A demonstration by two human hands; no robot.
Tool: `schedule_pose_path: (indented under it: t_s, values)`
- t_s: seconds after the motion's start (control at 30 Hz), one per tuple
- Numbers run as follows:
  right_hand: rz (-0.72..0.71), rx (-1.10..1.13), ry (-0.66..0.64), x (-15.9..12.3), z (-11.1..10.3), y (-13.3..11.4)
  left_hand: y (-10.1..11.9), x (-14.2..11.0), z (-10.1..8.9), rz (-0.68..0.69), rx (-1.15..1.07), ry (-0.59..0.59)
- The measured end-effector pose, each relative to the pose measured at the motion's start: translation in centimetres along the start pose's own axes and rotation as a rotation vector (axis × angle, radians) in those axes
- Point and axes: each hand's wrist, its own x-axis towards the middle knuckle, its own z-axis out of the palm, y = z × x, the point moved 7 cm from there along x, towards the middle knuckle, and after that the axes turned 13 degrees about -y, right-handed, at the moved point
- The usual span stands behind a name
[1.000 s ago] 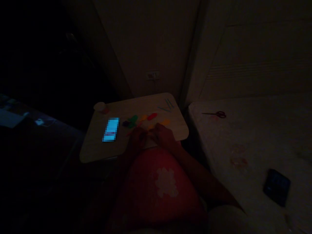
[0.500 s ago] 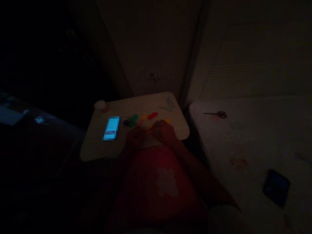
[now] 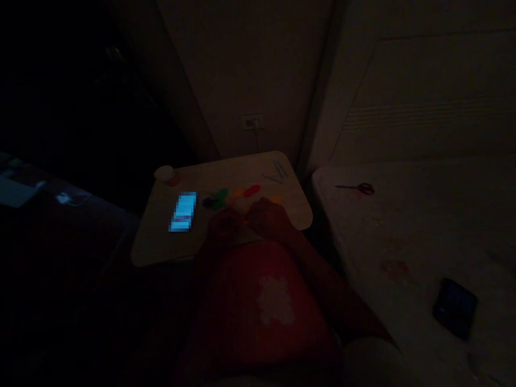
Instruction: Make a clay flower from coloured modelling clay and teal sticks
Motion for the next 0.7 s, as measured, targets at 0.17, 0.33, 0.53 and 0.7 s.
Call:
schedule_pose_path:
  t_s: [0.17, 0.33, 0.53, 0.7]
  values:
    - [-0.024, -0.001, -0.019, 0.22, -0.05, -0.58, 0.36, -0.01, 0.05, -0.005, -0.017, -0.014]
    - [-0.037, 0.002, -0.023, 0.44, 0.04, -0.86, 0.41, -0.06, 0.11, -0.007, -0.029, -0.012]
    - [-0.05, 0.029, -0.007, 0.36, 0.41, -0.75, -0.05, -0.08, 0.35, -0.021, -0.069, -0.028]
    - [-0.058, 0.047, -0.007, 0.18, 0.47, -0.92, -0.09, 0.14, 0.4, -0.029, -0.093, -0.049]
